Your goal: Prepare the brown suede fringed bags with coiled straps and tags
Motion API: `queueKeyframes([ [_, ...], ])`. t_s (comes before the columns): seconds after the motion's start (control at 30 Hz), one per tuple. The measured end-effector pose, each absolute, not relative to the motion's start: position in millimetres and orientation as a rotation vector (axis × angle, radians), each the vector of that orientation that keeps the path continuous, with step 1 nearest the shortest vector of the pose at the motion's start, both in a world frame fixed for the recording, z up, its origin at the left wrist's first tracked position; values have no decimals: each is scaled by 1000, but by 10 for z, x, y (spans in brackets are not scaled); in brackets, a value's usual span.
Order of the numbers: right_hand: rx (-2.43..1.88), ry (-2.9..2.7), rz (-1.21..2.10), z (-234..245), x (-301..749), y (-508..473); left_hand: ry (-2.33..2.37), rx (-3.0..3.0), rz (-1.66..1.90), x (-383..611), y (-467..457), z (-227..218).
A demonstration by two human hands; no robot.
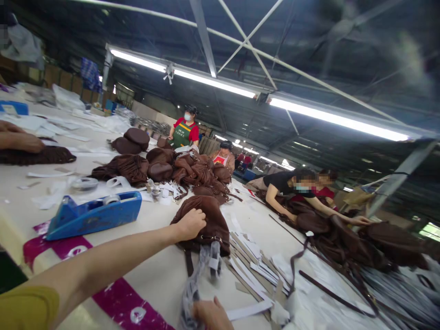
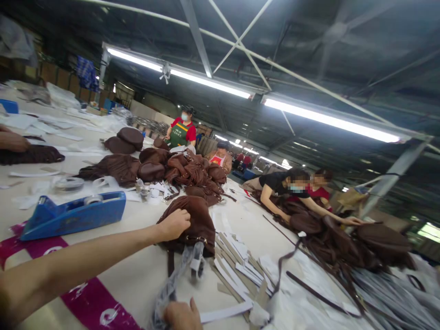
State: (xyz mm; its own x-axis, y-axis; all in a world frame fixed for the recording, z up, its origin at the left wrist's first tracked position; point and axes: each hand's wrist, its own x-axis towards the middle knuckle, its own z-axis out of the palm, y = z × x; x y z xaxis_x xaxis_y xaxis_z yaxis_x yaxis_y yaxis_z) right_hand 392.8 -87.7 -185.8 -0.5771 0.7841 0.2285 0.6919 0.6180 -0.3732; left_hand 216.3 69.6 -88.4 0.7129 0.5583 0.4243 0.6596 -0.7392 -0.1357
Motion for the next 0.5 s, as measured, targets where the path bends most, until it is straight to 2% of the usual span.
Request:
queueKeyframes([
  [0.1, -1250, -2380, 279, -1892, 3857, -942, -1151, -2606, -511, 2089, 171, -817],
  [0.17, -1270, -2330, 251, -1889, 3664, -959, -1277, -2684, -375, 2058, -123, -827],
  [0.3, -1138, -2353, 532, -1714, 3411, -926, -1479, -2857, -123, 2069, -320, -861],
  [0.37, -1111, -2130, 732, -1532, 3496, -860, -1521, -2977, -276, 2037, -248, -830],
  [0.5, -1258, -1536, 920, -1120, 3893, -518, -1523, -3510, -911, 1716, -70, -616],
])
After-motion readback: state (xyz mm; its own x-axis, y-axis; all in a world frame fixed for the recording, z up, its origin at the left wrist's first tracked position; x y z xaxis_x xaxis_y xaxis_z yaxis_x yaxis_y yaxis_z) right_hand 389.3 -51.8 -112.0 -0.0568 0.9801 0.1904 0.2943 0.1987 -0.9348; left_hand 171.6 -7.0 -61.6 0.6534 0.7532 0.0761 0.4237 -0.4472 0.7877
